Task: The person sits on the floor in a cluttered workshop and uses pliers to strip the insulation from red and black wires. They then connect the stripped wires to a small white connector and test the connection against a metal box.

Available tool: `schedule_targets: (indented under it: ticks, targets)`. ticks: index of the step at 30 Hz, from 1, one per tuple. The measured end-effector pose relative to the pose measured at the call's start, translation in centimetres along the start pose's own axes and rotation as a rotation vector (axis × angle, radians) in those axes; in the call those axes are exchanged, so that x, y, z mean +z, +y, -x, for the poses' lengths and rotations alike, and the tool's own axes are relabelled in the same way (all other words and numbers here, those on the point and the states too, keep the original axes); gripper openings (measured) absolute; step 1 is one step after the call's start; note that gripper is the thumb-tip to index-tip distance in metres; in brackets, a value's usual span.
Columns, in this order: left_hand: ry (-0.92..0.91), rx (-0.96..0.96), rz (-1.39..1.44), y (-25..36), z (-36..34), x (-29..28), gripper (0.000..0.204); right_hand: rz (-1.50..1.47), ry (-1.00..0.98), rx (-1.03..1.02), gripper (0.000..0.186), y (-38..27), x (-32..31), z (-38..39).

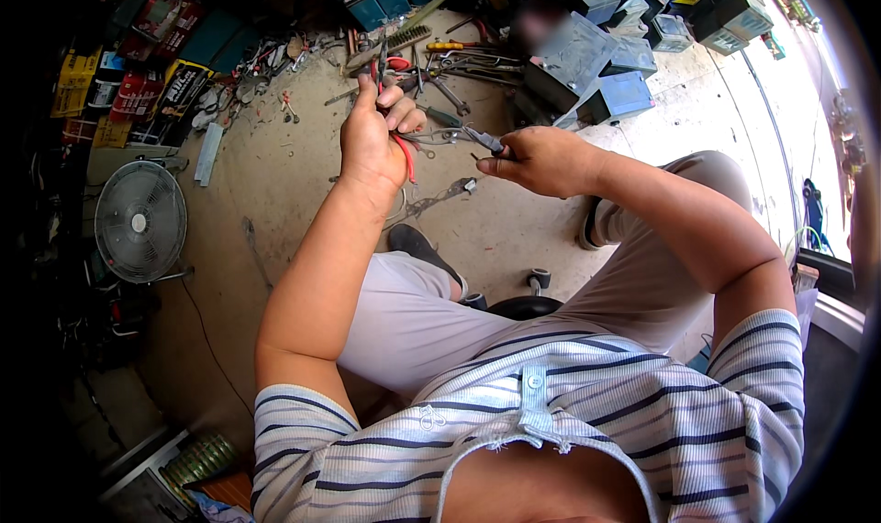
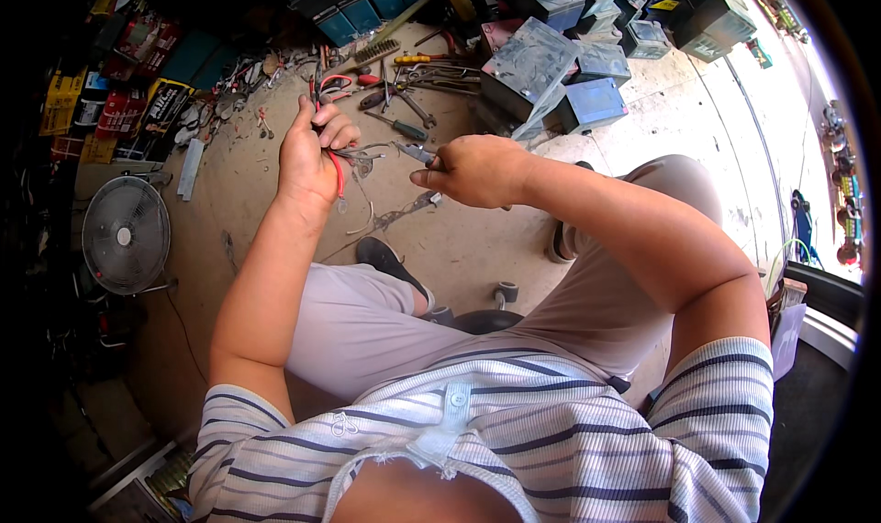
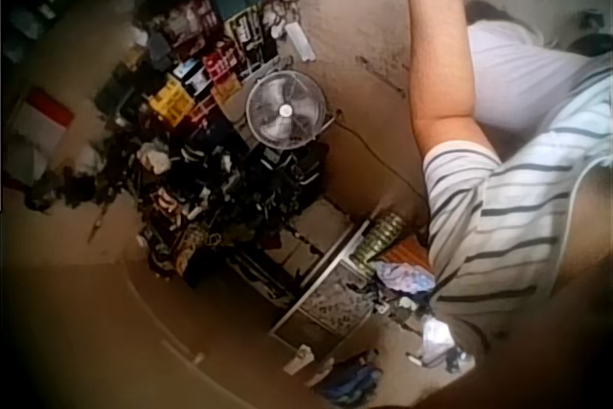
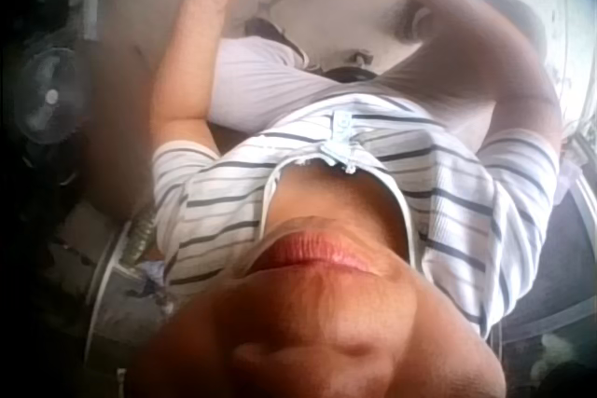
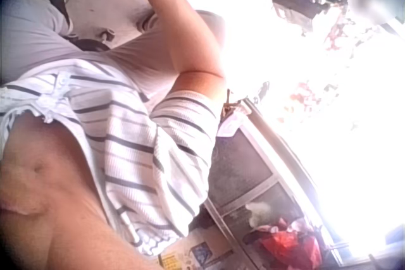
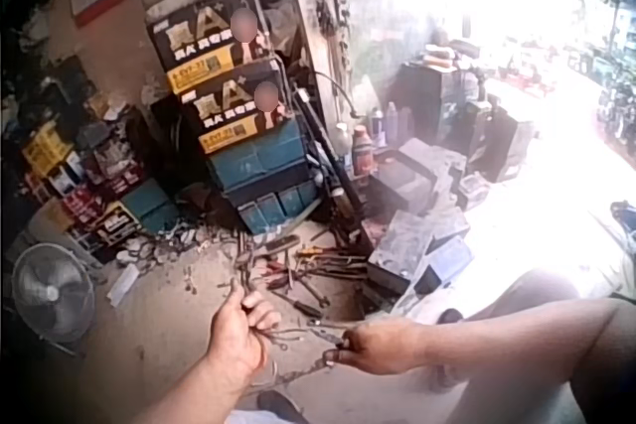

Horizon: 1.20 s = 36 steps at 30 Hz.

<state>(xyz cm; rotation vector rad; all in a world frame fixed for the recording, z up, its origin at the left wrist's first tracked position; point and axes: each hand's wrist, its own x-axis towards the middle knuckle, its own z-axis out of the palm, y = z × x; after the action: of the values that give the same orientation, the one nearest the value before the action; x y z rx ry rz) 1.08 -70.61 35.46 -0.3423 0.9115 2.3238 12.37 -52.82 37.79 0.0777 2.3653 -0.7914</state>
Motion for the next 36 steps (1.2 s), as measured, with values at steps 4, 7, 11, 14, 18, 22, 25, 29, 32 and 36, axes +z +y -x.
schedule_targets:
  ticks: [4, 7, 11, 14, 18, 22, 25, 29, 32, 36]
  targets:
    - [-0.007, -0.004, 0.002, -0.04, -0.1, -0.18, 0.031, 0.021, 0.011, -0.01, 0.055, 0.03, 0.06, 0.01]
    - [-0.016, 0.001, -0.008, -0.06, -0.2, -0.32, 0.031, 0.035, 0.032, -0.019, 0.055, 0.2, 0.29, -0.14]
    - [-0.013, -0.003, -0.006, -0.08, -0.15, -0.24, 0.031, 0.029, 0.034, -0.023, 0.054, 0.14, 0.22, -0.03]
    - [-0.016, 0.003, -0.01, -0.11, -0.2, -0.28, 0.031, 0.022, 0.04, -0.019, 0.053, 0.03, 0.15, 0.08]
    - [-0.01, 0.006, -0.011, -0.12, -0.25, -0.32, 0.031, 0.024, 0.042, -0.022, 0.052, -0.1, 0.01, 0.2]
    - [-0.017, -0.003, 0.004, -0.06, -0.27, -0.35, 0.032, 0.026, 0.045, -0.019, 0.051, -0.19, -0.02, 0.29]
    - [-0.019, 0.002, 0.003, -0.09, -0.29, -0.42, 0.032, 0.032, 0.046, -0.019, 0.051, -0.31, -0.12, 0.42]
    - [-0.025, 0.002, 0.011, -0.08, -0.23, -0.39, 0.032, 0.041, 0.051, -0.013, 0.051, -0.32, -0.06, 0.42]
    - [-0.024, 0.008, 0.002, -0.09, -0.19, -0.35, 0.032, 0.051, 0.05, -0.012, 0.051, -0.28, -0.04, 0.36]
    - [-0.004, 0.018, -0.01, -0.11, -0.15, -0.25, 0.032, 0.062, 0.044, -0.006, 0.051, -0.45, -0.16, 0.43]
